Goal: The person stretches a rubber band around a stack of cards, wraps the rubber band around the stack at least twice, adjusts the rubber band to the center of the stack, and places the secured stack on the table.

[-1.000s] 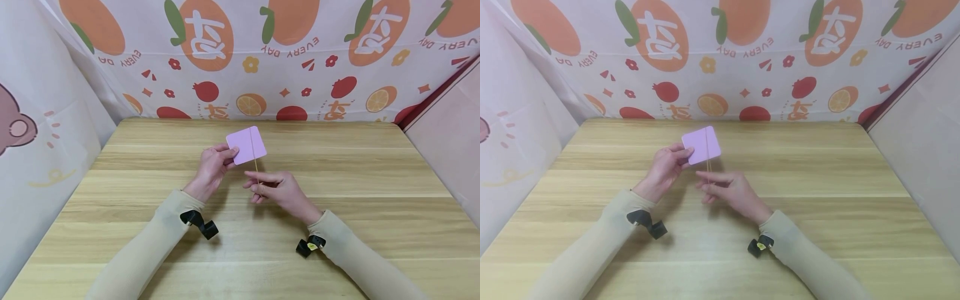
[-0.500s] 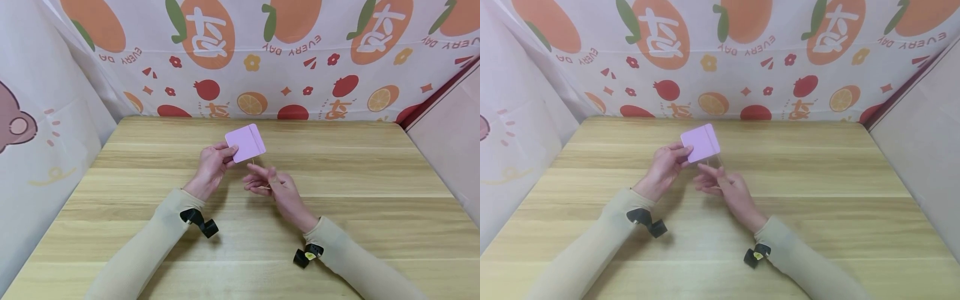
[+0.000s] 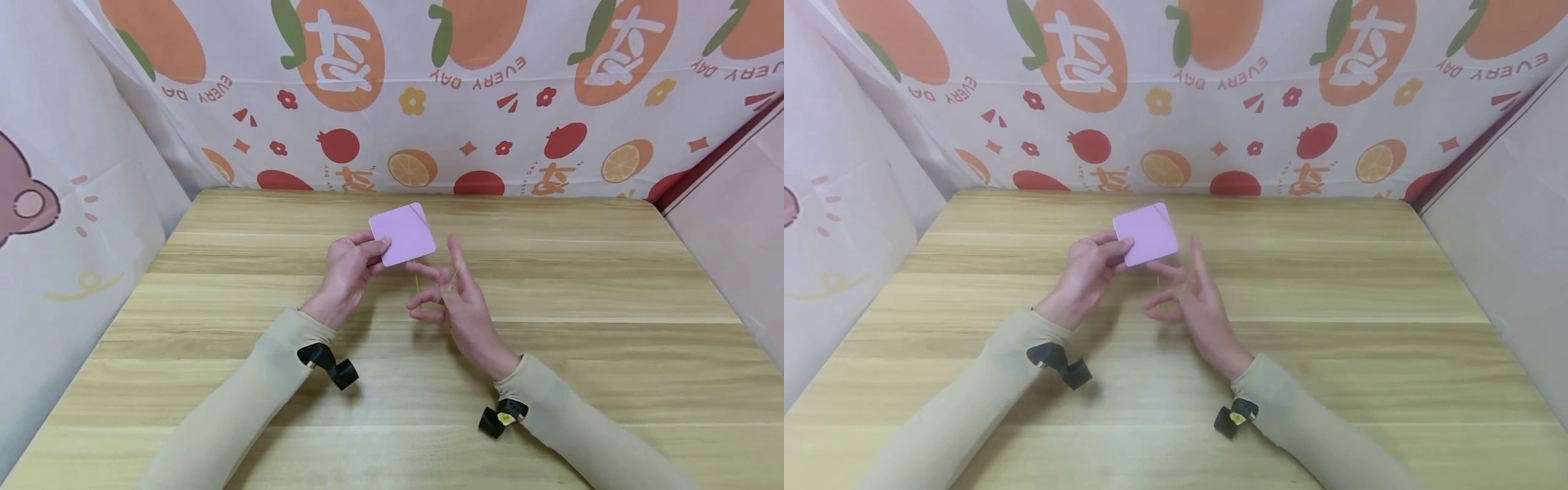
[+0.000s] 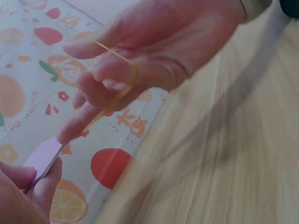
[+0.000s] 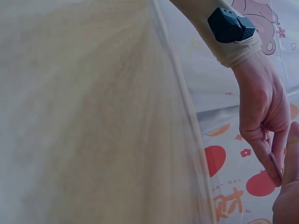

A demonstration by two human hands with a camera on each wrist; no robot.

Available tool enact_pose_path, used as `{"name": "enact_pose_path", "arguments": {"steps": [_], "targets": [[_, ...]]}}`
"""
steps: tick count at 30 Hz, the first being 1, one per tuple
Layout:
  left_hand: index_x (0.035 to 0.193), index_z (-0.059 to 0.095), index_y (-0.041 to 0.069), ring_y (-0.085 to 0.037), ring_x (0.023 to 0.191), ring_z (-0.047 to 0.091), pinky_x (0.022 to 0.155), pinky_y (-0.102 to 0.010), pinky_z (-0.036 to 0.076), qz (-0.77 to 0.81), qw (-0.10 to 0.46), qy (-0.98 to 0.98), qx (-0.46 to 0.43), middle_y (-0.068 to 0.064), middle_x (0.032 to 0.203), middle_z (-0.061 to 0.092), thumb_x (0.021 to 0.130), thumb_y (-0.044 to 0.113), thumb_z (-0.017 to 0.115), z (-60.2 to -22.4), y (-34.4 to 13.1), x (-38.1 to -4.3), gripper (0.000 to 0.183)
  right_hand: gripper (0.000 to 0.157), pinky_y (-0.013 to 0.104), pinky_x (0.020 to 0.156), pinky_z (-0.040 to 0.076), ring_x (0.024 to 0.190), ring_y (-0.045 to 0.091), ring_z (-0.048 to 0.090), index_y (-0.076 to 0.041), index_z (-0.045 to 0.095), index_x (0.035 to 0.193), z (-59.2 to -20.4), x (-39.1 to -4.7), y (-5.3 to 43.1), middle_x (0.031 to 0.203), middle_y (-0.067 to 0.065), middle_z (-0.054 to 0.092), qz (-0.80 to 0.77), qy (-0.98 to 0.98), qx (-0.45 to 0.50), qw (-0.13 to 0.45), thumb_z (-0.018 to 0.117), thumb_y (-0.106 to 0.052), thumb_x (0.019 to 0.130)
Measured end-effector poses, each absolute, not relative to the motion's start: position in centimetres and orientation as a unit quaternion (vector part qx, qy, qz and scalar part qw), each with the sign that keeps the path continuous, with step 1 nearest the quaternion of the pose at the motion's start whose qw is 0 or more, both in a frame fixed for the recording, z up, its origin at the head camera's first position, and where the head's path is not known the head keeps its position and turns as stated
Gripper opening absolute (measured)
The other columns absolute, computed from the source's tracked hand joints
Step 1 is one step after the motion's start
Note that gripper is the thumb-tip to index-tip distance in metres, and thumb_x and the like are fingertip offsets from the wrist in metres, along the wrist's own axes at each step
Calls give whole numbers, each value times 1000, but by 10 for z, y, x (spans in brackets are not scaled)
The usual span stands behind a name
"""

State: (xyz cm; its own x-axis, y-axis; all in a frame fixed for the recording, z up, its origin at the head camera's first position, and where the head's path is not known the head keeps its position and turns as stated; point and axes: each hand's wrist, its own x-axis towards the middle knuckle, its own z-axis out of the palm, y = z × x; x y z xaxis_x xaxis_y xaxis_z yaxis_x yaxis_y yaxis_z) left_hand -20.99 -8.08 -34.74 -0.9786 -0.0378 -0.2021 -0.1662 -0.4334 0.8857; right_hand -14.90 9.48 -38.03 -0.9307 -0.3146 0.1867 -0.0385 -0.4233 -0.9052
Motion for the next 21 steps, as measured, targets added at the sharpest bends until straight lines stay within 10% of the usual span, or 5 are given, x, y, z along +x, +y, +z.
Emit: {"name": "enact_pose_path", "arguments": {"steps": [12,21], "targets": [[102,59,-10,-14,69,64,60,-24,55,809,-15,581,-87,-7,77,68,85,-3,63,-347,-81,-209,19,55,38,74,54,79,20,66,-3,38,138,-374,-149,96,121,22,57,-841,522,-85,115,44,-39,98],[102,61,-9,-14,73,65,62,-26,55,799,-18,597,-74,-8,81,69,85,-2,64,-348,-83,-210,18,60,32,77,52,89,23,67,5,35,138,-376,-162,108,124,23,56,-858,462,-62,216,36,-40,100]]}}
